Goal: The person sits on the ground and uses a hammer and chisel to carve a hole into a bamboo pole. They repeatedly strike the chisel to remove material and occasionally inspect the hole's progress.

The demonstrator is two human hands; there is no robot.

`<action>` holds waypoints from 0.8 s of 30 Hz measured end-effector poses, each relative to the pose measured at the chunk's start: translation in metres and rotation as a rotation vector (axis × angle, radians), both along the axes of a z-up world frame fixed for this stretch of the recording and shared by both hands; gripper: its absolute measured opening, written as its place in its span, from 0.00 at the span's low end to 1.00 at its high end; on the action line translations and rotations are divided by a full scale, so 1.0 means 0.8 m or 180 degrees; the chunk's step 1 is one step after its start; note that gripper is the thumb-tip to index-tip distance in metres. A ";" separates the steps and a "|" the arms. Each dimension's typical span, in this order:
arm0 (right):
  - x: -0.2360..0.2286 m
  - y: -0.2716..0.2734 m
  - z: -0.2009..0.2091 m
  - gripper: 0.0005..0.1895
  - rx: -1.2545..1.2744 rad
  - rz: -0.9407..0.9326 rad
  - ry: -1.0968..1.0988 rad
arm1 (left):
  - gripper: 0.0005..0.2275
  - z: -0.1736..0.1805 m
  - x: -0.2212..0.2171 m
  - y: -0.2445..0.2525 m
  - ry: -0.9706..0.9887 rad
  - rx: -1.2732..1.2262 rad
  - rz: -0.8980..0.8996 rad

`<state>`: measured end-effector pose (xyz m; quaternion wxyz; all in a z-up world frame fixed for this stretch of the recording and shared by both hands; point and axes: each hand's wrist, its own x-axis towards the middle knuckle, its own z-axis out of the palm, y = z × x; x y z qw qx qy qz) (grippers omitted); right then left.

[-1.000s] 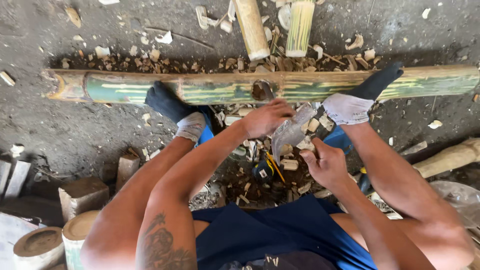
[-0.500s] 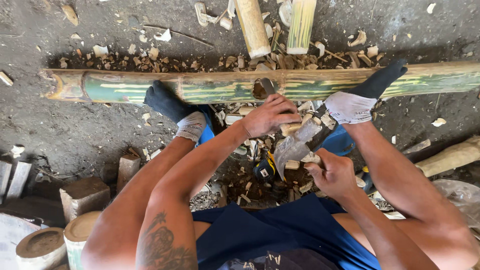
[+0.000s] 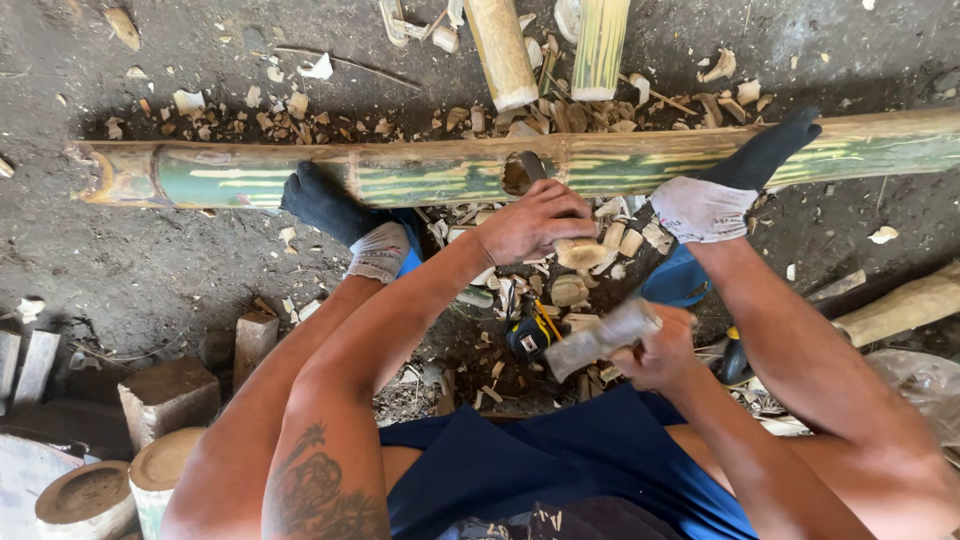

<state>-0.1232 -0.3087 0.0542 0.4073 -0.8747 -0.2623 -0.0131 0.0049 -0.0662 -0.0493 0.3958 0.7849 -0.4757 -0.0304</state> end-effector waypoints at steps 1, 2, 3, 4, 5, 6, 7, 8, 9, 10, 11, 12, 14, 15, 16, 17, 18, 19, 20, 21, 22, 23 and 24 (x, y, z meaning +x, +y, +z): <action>0.000 0.002 0.003 0.05 0.0146 0.0154 -0.0290 | 0.37 0.004 0.000 0.001 0.0016 0.0079 -0.0037; 0.003 0.004 0.006 0.08 -0.0195 -0.0159 0.0055 | 0.37 0.008 0.005 0.000 0.0001 0.0156 -0.0084; 0.005 0.006 0.011 0.11 -0.0531 -0.0476 0.0403 | 0.36 0.012 0.007 -0.001 0.0030 0.0091 -0.0054; 0.011 0.011 0.017 0.13 -0.0852 -0.0765 0.0745 | 0.36 0.017 0.009 0.003 0.0056 0.0037 0.0006; 0.016 0.014 0.025 0.10 -0.0619 -0.0661 0.0644 | 0.36 0.020 0.014 0.007 0.0081 -0.0018 0.0065; 0.011 0.014 0.036 0.07 -0.0391 -0.0571 0.0597 | 0.36 0.021 0.010 0.009 0.0168 0.0032 0.0037; 0.011 0.015 0.043 0.05 -0.0164 -0.0482 0.0550 | 0.35 0.020 0.007 0.011 0.0256 0.0082 0.0009; 0.016 0.015 0.048 0.08 0.0168 -0.0224 0.0122 | 0.35 0.020 0.010 0.012 0.0320 0.0126 -0.0011; 0.023 0.017 0.048 0.13 0.0499 0.0035 -0.0305 | 0.35 0.019 0.014 0.014 0.0357 0.0051 0.0016; 0.030 0.019 0.046 0.18 0.0836 0.0286 -0.0725 | 0.35 0.019 0.017 0.016 0.0402 -0.0018 0.0039; 0.036 0.020 0.040 0.16 0.0251 -0.0002 -0.0221 | 0.35 0.019 0.019 0.017 0.0448 -0.0087 0.0062; 0.041 0.022 0.032 0.15 -0.0337 -0.0301 0.0270 | 0.34 0.021 0.022 0.016 0.0464 -0.0235 0.0170; 0.048 0.019 0.012 0.12 -0.0708 -0.0660 0.0694 | 0.33 0.024 0.027 0.014 0.0482 -0.0525 0.0403; 0.050 0.014 0.002 0.11 -0.0494 -0.0712 0.0625 | 0.34 0.026 0.031 0.016 0.0526 -0.0511 0.0421; 0.050 0.009 -0.006 0.10 -0.0284 -0.0766 0.0573 | 0.34 0.027 0.033 0.018 0.0587 -0.0498 0.0437; 0.054 0.006 -0.016 0.12 -0.1235 -0.0095 0.0750 | 0.34 0.026 0.038 0.021 0.0648 -0.0486 0.0453; 0.047 0.000 -0.023 0.14 -0.2196 0.0610 0.0977 | 0.33 0.022 0.031 0.020 0.0704 -0.0515 0.0472; 0.041 -0.002 -0.028 0.17 -0.3141 0.1344 0.1186 | 0.33 0.018 0.024 0.019 0.0760 -0.0544 0.0491; 0.046 -0.002 -0.034 0.17 -0.2101 0.0696 0.1009 | 0.32 0.017 0.030 0.021 0.0745 -0.0567 0.0490; 0.049 0.001 -0.037 0.19 -0.1058 0.0060 0.0815 | 0.30 0.018 0.032 0.022 0.0773 -0.0558 0.0549; 0.055 0.006 -0.040 0.24 -0.0015 -0.0570 0.0586 | 0.28 0.019 0.038 0.020 0.0781 -0.0557 0.0600; 0.060 0.009 -0.041 0.25 -0.0070 -0.0732 0.0832 | 0.26 0.020 0.042 0.015 0.0788 -0.0557 0.0651; 0.071 0.019 -0.044 0.26 -0.0102 -0.0879 0.1062 | 0.27 0.023 0.051 0.013 0.0774 -0.0379 0.0603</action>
